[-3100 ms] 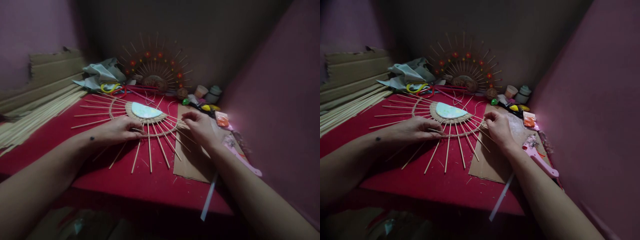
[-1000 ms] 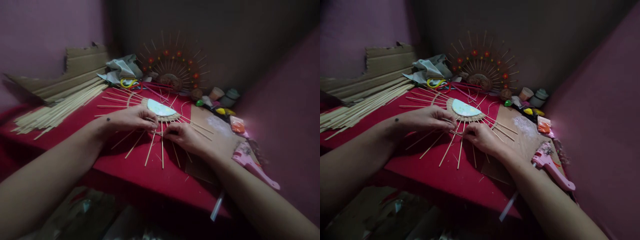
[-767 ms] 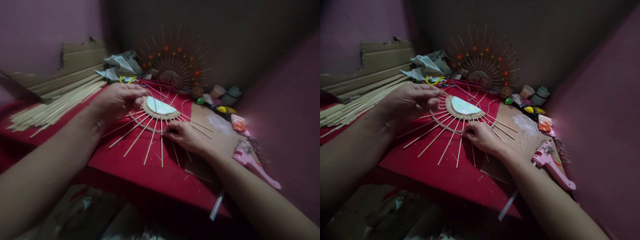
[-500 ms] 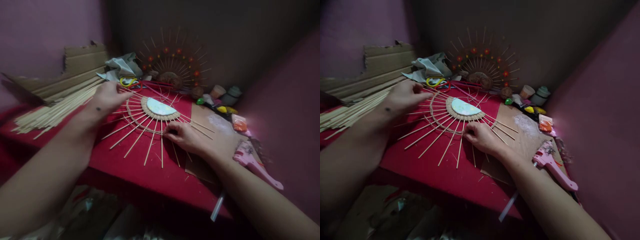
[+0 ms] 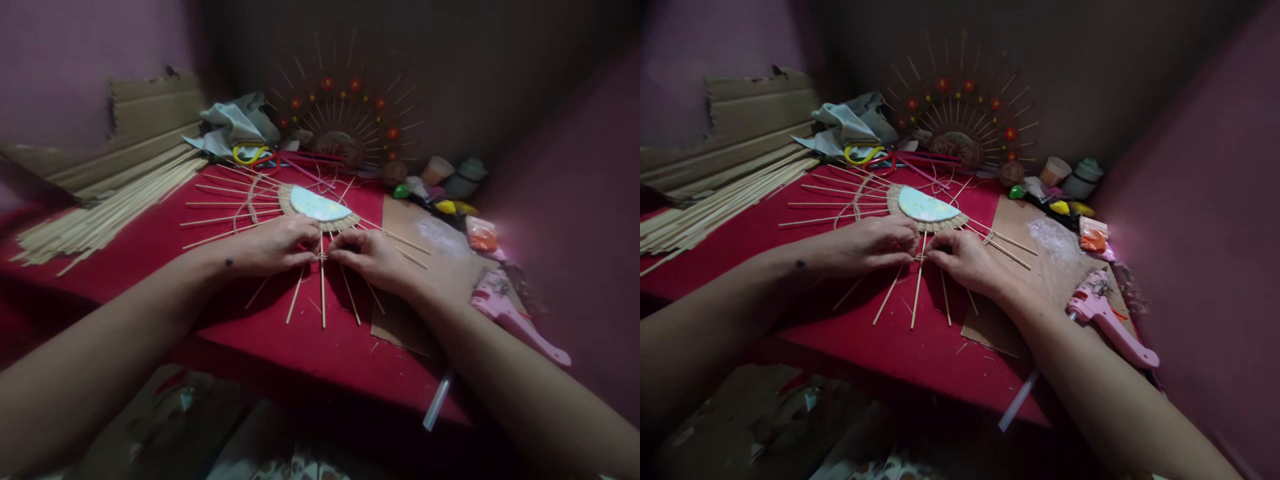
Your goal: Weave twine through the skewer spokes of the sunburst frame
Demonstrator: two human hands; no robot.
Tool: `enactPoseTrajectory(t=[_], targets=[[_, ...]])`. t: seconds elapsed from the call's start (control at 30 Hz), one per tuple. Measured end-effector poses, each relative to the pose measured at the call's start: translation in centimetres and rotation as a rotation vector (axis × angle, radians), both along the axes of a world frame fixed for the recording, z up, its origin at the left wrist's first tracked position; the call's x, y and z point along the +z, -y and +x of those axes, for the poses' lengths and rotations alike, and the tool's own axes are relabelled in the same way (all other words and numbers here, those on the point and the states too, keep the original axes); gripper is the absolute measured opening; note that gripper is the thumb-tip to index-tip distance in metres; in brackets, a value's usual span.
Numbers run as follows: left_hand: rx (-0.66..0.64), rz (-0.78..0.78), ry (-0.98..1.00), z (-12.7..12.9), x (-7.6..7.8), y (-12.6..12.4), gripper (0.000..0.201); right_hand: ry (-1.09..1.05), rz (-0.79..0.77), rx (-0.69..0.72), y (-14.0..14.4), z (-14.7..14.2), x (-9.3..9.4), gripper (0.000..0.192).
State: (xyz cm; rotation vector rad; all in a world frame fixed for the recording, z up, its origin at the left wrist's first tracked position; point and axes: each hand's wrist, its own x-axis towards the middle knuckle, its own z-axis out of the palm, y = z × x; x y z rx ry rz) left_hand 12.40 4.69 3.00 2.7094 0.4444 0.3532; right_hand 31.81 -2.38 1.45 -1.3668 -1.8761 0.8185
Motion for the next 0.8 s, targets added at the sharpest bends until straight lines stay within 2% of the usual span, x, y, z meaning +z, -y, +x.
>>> enactPoseTrajectory(t=[0.1, 0.17, 0.37, 0.6, 0.8], targets=[[-0.016, -0.030, -0.054, -0.4, 0.4, 0.1, 0.012, -0.169, 0.061, -0.160, 0.0, 0.3, 0.0, 0.013], [-0.009, -0.067, -0.102, -0.6, 0.6, 0.1, 0.010, -0.200, 0.077, -0.213, 0.1, 0.5, 0.0, 0.015], [0.008, -0.144, -0.193, -0.6, 0.6, 0.1, 0.011, -0.105, 0.039, -0.071, -0.1, 0.8, -0.3, 0.006], [0.058, -0.159, -0.253, -1.1, 1.4, 0.1, 0.014, 0.151, 0.139, 0.096, 0.4, 0.4, -0.1, 0.003], [0.034, -0.175, -0.255, -2.0, 1.9, 2.4, 0.016, 0.302, 0.229, 0.112, 0.6, 0.2, -0.6, 0.010]])
